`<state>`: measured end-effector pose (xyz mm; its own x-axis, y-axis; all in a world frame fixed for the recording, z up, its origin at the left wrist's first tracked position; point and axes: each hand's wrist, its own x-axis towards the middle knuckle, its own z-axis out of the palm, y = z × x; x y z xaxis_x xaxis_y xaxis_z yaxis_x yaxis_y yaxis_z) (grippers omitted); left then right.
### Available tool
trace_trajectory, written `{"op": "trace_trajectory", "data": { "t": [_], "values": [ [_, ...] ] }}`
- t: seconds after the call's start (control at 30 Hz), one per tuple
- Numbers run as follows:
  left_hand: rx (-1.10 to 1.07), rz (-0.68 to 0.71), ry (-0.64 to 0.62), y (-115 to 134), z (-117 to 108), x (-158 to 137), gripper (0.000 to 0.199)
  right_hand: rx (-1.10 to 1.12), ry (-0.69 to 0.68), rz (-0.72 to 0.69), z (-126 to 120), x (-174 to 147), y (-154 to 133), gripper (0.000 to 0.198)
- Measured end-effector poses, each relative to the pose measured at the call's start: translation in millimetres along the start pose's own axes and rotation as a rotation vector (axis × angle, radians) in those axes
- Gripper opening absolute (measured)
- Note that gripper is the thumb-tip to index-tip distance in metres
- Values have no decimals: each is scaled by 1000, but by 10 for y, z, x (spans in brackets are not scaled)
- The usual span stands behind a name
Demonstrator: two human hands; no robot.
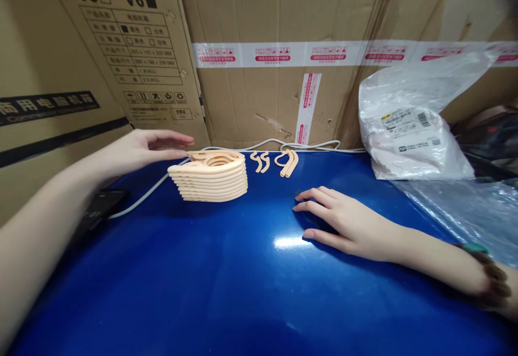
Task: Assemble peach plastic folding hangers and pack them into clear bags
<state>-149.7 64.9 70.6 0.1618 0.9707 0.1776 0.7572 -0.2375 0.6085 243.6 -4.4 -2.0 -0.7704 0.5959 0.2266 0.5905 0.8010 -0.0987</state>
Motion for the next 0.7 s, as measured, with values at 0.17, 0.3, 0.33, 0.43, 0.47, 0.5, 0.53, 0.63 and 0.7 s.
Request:
{"op": "trace_trajectory", "data": {
  "t": [0.17, 0.3, 0.33, 0.43, 0.47, 0.5, 0.53, 0.63, 0.7],
  "values": [
    [73, 20, -52, -54, 41, 34, 47, -3, 8, -8, 2, -2, 1, 38],
    [57, 22, -52, -32, 96, 59, 46, 2, 16, -10, 1, -3, -1, 38],
    [50, 25, -51, -28, 109, 63, 45, 5, 16, -8, 0, -2, -2, 38],
    [35, 27, -42, -25, 138, 67, 44, -2, 10, -5, 0, 0, -3, 38],
    [32, 27, -39, -26, 143, 68, 43, -4, 9, -4, 1, 1, -3, 38],
    [31, 25, -36, -28, 145, 69, 43, -4, 10, -4, 1, 1, -2, 38],
    [32, 24, -34, -31, 143, 70, 43, -2, 13, -4, 2, 0, -1, 38],
    [44, 21, -34, -51, 120, 77, 45, 6, 15, -3, 3, -4, 2, 38],
    [50, 18, -37, -69, 93, 80, 47, 7, 13, 1, 1, -7, 1, 38]
  ]
}}
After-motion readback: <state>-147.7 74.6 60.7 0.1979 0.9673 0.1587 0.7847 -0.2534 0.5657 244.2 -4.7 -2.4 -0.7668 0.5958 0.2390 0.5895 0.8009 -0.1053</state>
